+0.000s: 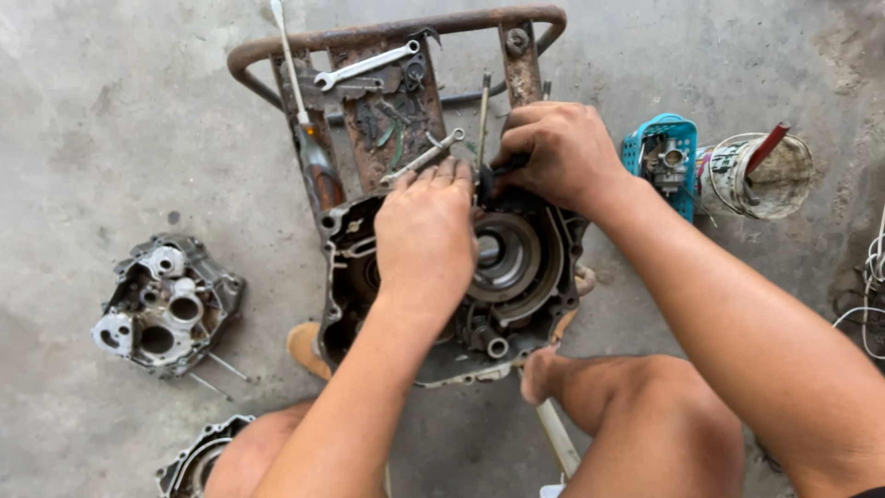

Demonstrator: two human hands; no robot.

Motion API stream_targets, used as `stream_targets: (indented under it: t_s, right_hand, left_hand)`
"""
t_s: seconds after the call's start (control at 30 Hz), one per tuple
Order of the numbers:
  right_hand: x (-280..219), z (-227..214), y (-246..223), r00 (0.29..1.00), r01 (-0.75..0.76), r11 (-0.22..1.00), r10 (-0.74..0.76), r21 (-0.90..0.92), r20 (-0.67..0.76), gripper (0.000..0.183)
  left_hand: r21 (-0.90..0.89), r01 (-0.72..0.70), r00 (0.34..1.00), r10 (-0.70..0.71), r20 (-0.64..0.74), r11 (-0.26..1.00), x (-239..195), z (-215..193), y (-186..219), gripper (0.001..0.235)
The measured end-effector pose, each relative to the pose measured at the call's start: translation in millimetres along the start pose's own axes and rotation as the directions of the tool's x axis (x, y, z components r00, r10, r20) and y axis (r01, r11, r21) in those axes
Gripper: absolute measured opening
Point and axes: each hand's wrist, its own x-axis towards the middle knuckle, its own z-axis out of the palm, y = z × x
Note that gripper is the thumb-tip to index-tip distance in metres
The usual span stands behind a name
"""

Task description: Disassembling and cleaning a motorcycle engine on a stand using a screwdriver and a cloth

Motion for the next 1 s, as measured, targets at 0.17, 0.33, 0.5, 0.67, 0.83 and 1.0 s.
stream_targets:
  t_s: [0.17, 0.33, 0.5, 0.67, 0.83, 1.0]
  right_hand:
    - [-2, -28, 6, 0.964, -0.262, 0.960, 0.256, 0.100, 0.072, 0.024]
    - [24, -27, 4, 0.842, -0.302, 0.916, 0.386, -0.262, 0.377, 0.037]
    - [33, -7, -6, 0.937, 0.067, 0.956, 0.039, -0.287, 0.346, 0.035]
    - [7, -1, -11, 0.970, -0.145, 0.977, 0.172, -0.158, 0.170, 0.024]
    - [-4, 7, -13, 0.980, -0.199, 0.978, 0.200, -0.062, 0.013, 0.026]
    - [-24, 14, -4, 0.857, -0.274, 0.827, 0.442, 0.491, -0.265, 0.018]
  left_hand:
    - [-0.015, 0.000, 1.000, 0.001, 0.024, 1.000, 8, 3, -1, 0.040]
    - [-0.018, 0.013, 0.999, -0.012, 0.050, 1.000, 4, -1, -4, 0.042]
    - [-0.015, 0.031, 1.000, -0.031, 0.006, 0.999, 2, -3, -4, 0.034]
    - [-0.023, 0.017, 1.000, -0.017, 0.020, 1.000, 2, -4, -3, 0.044]
    - [-0.033, 0.017, 1.000, -0.017, 0.011, 0.999, 2, -4, -6, 0.044]
    - [-0.107, -0.064, 0.984, 0.081, 0.161, 0.992, 4, -13, -19, 0.047]
